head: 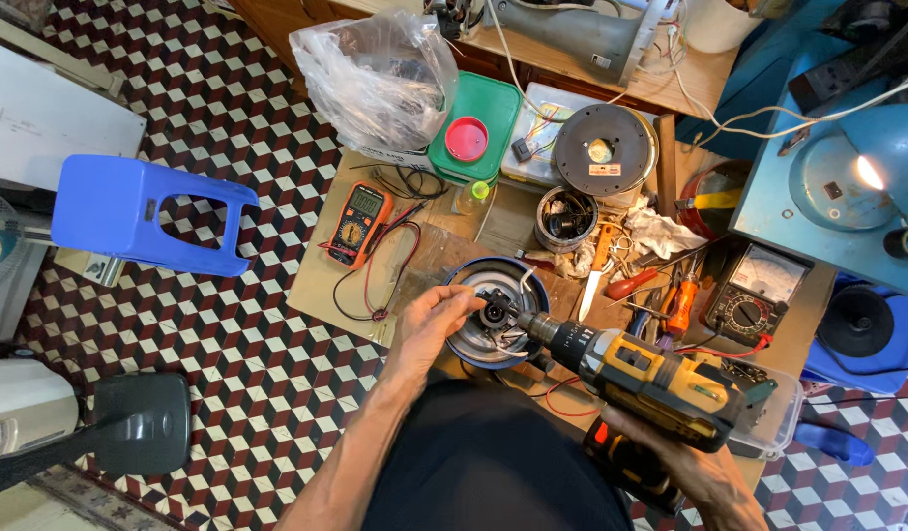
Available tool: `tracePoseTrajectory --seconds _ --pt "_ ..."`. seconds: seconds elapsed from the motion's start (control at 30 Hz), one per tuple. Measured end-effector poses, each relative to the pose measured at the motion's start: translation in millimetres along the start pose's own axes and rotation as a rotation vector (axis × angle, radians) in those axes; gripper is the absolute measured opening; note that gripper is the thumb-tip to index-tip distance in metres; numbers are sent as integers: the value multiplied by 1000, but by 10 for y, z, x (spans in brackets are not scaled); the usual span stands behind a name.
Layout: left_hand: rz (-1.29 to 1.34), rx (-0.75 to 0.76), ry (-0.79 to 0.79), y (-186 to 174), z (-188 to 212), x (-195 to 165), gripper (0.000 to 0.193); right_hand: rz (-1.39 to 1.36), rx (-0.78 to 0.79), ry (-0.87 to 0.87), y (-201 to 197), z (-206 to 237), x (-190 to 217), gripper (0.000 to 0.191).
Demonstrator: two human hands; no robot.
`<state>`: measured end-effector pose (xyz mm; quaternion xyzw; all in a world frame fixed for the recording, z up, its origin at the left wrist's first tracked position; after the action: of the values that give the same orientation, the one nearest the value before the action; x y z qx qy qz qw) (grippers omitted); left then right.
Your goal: The person disassembles a blue electric kettle using a cordless drill and a screwdriver, removes the base and handle, and tests the internal heating element with a multimeter. The person then reassembles the kettle and continues testing the electrical connections.
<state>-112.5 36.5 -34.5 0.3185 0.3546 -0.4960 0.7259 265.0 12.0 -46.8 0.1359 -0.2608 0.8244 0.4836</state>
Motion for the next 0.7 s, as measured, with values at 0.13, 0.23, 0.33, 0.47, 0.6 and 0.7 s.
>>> tracePoseTrajectory --seconds 0.13,0.23,0.33,0.47,0.6,0.7 --pt "141 50 -112 4 3 -8 34 -2 43 -88 77 -46 176 80" --pt "147 68 -147 -5 5 -43 33 2 20 -90 55 -29 251 71" --pt "157 96 -147 11 17 -65 33 -8 -2 -99 24 2 315 61" --pt "175 108 -151 15 5 -54 33 -25 15 -163 24 -5 432 50" --pt "140 104 -188 -19 -24 -22 36 -55 111 -262 93 -45 598 44" --pt "129 158 -165 3 -30 -60 39 -278 270 -374 196 -24 797 40"
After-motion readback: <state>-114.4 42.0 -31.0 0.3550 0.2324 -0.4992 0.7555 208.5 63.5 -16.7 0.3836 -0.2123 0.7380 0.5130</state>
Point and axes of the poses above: each hand's wrist, its own z-axis away from the middle knuckle, its own y-axis out of the palm, x = y × z, the point moved 10 cm from there along -z, towards the middle knuckle, and after that the axes turned 1 degree about -z, right-handed, at the moved point
